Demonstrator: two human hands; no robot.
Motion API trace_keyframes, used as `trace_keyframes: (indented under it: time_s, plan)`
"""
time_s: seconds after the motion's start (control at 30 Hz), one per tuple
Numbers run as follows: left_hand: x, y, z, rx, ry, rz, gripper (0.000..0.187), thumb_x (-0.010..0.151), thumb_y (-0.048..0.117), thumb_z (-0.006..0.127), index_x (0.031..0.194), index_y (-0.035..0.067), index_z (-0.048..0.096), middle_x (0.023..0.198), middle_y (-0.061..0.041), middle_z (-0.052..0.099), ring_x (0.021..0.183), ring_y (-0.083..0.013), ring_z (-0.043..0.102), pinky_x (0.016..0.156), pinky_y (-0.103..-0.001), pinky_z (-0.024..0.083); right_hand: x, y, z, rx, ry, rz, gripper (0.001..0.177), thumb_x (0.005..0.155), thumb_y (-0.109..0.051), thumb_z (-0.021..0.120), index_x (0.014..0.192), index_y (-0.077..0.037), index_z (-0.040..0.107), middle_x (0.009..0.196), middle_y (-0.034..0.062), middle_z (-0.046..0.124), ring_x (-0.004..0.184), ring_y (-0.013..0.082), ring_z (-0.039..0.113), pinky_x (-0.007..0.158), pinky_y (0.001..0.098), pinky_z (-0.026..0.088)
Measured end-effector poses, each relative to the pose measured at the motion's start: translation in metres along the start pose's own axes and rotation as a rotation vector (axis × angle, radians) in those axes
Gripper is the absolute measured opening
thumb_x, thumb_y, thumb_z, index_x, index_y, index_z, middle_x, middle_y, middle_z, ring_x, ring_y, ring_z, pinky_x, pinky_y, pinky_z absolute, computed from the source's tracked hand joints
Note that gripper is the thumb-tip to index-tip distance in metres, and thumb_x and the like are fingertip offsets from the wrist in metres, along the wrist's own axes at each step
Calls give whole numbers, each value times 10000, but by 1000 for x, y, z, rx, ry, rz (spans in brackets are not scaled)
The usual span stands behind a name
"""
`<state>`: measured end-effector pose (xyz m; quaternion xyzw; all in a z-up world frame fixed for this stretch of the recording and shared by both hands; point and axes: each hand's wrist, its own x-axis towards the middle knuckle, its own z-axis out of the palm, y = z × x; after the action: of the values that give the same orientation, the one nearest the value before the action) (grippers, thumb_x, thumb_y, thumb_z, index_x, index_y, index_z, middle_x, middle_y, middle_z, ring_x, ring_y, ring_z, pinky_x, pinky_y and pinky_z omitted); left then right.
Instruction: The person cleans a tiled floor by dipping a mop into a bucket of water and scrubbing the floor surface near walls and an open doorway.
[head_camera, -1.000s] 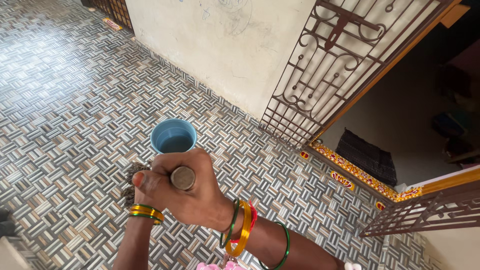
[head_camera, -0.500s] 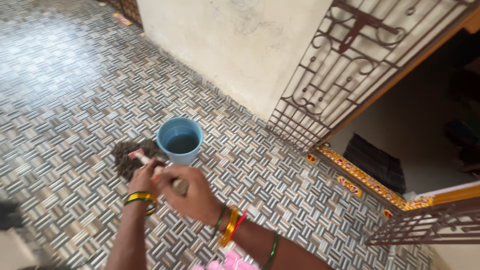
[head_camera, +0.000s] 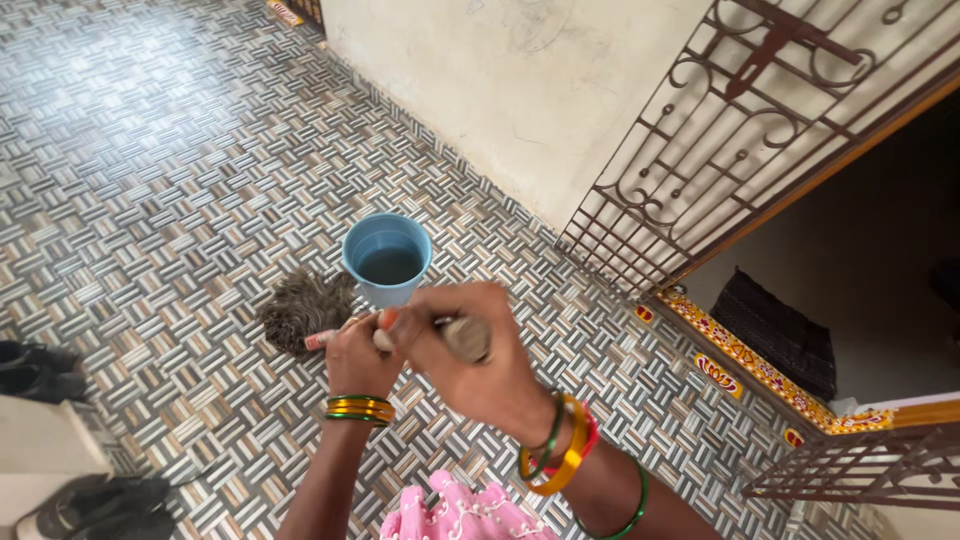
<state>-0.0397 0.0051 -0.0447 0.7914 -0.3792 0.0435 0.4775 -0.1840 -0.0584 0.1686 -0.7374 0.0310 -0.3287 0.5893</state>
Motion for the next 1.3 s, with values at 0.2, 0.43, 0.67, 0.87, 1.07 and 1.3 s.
trace_keyframes:
  time_s: [0.2,0.43,0.67,0.87,1.07,1.3]
  plan:
    - [20,4,-17,-2,-6,30,199,739,227,783,816,46,758,807,-195,720,796,-390,690,763,-485,553,22,-14,13,-36,1,160,271,1018,-113,634,791,27,680,666,25,644,630,42,589,534,232,462]
    - [32,-23,-9,37,-19,-79,162,754,214,776,848,82,763,835,-157,726,789,-373,700,753,-483,559,15,21,25,70,12,134,234,1059,-127,638,894,29,695,782,44,686,726,72,623,623,263,505]
    - [14,-93,-8,396,-269,-320,362,790,194,768,1134,293,716,1266,-10,696,1204,-264,640,1100,-510,412,-18,79,55,-496,-39,-98,183,967,-172,692,952,11,703,1210,254,667,1021,370,700,854,393,541]
    - [-7,-109,2,523,-539,-689,676,856,409,772,1436,566,462,1555,-40,464,1436,-297,431,1176,-719,127,-46,145,52,-436,-320,-14,244,985,-235,697,1066,-5,697,1183,253,688,1127,409,673,969,444,537]
    - [-10,-70,-9,470,-509,-561,527,810,557,755,1292,462,565,1580,-31,408,1452,-273,374,1152,-742,77,-40,121,22,-562,-398,-108,242,903,-282,747,1007,-64,755,1124,241,726,922,335,723,798,409,570]
    - [-2,-8,-43,208,-180,-62,438,783,590,705,792,160,625,737,-34,712,759,-245,726,1143,-575,336,4,12,-3,-558,-585,-192,257,895,-323,784,869,-68,766,745,141,726,718,280,762,712,360,601]
